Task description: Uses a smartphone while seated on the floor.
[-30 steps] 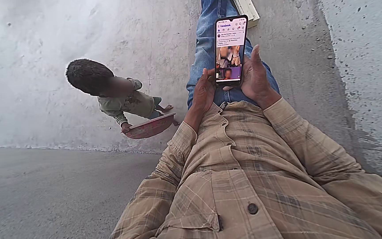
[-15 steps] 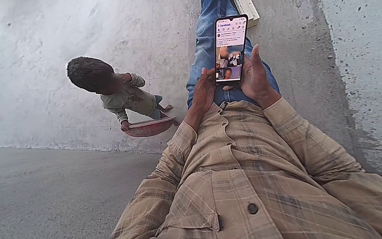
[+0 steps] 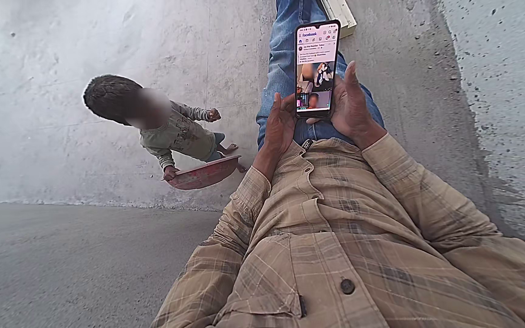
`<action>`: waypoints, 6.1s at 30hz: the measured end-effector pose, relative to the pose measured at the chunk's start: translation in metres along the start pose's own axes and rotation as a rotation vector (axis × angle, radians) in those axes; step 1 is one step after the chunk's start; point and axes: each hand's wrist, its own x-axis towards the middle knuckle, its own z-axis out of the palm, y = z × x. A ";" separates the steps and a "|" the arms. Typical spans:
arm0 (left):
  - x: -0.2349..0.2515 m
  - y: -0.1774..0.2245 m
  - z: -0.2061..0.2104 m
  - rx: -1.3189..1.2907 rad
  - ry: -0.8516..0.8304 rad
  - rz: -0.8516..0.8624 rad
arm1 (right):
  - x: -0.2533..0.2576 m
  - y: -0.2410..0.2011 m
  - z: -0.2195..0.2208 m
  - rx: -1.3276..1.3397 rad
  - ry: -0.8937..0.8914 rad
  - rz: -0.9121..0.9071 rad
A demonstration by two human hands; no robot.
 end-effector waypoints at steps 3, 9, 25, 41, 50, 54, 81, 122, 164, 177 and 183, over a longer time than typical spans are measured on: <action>0.000 0.000 0.000 -0.003 0.000 -0.003 | 0.000 -0.001 0.000 -0.007 -0.004 0.001; 0.001 -0.001 -0.002 -0.002 -0.011 -0.004 | 0.000 -0.001 0.001 -0.012 0.011 0.000; 0.001 -0.001 -0.002 -0.008 -0.005 -0.006 | 0.001 -0.001 0.001 -0.002 -0.001 -0.009; -0.002 0.004 -0.005 0.015 0.035 -0.008 | -0.001 -0.005 0.006 -0.039 0.053 -0.043; -0.051 0.034 -0.094 0.380 0.514 0.128 | 0.000 -0.006 0.008 -0.041 0.060 -0.026; -0.056 0.036 -0.125 0.492 0.709 0.019 | 0.000 -0.007 0.008 -0.043 0.067 -0.019; -0.013 -0.013 -0.038 1.238 0.084 0.190 | 0.001 -0.003 0.001 -0.008 0.042 -0.010; -0.126 0.184 -0.250 0.041 1.191 0.679 | 0.003 0.002 0.008 -0.173 0.075 -0.030; 0.007 -0.013 -0.060 1.109 0.247 -0.080 | -0.003 -0.001 0.003 0.016 0.074 0.000; 0.006 -0.014 -0.061 1.112 0.226 -0.038 | -0.003 -0.003 0.005 -0.014 0.073 -0.003; 0.006 -0.014 -0.061 1.116 0.225 -0.026 | -0.004 -0.004 0.005 -0.015 0.076 0.008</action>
